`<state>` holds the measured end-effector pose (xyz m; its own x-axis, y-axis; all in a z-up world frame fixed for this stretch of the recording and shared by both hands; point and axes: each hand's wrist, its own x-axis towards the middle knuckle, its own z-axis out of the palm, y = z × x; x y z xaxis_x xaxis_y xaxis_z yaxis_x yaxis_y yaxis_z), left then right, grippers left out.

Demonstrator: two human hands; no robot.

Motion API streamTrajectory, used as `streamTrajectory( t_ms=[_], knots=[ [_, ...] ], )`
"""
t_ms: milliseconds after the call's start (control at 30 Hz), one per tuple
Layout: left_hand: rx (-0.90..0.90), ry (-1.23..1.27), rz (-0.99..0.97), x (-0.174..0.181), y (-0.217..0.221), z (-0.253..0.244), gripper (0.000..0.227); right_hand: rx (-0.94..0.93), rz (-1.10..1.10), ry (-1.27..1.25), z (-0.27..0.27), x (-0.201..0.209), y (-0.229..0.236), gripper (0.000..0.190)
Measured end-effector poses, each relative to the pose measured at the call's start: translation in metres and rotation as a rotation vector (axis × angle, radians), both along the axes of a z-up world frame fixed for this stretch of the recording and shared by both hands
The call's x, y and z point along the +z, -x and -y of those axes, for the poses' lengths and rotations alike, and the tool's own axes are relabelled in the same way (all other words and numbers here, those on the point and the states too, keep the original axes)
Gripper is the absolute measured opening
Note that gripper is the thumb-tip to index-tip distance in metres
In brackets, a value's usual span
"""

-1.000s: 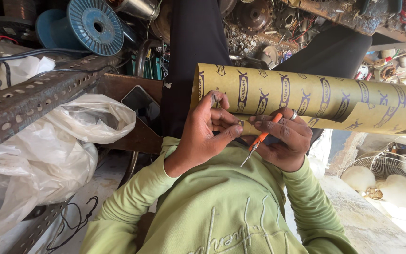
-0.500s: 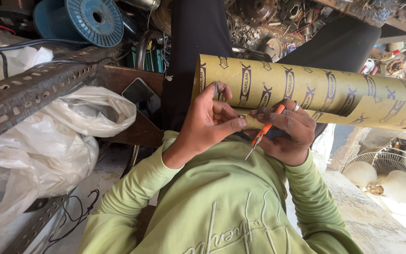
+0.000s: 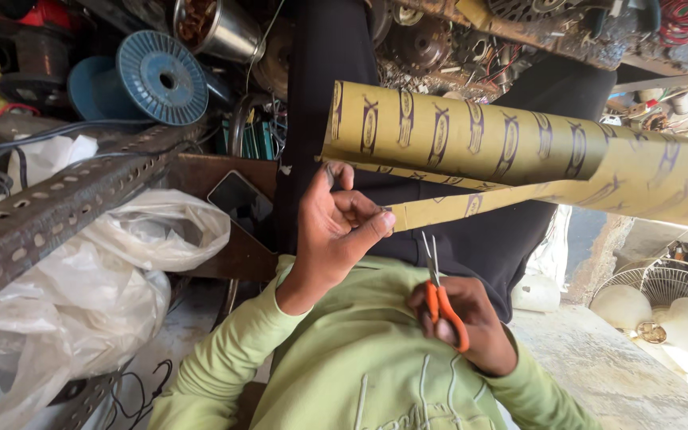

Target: The person cuts strips of patterned insulation paper from a large roll using orange scissors while holding the roll on their lap.

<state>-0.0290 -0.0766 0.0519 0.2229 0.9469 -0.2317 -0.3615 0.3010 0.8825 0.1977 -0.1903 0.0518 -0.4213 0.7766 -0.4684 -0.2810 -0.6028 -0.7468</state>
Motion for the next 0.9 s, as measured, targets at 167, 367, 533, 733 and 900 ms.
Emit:
streamTrajectory(
  t_ms=[167, 367, 533, 733, 900],
  knots=[
    [-0.002, -0.003, -0.013, -0.001, -0.003, 0.002, 0.046, -0.05, -0.076, -0.027, -0.013, -0.017, 0.016, 0.056],
    [-0.001, 0.033, 0.035, -0.002, 0.0, 0.002, 0.046, -0.059, -0.103, -0.03, -0.021, -0.024, 0.022, 0.058],
    [-0.016, 0.044, 0.012, 0.0, 0.0, 0.0, 0.049, -0.049, -0.102, -0.007, -0.021, -0.025, 0.021, 0.06],
    [-0.025, 0.074, 0.052, -0.001, 0.001, 0.0, 0.049, -0.054, -0.14, -0.046, -0.023, -0.024, 0.022, 0.06],
    [-0.025, 0.067, 0.039, -0.002, 0.003, 0.003, 0.049, -0.034, -0.114, -0.045, -0.025, -0.024, 0.023, 0.061]
  ],
)
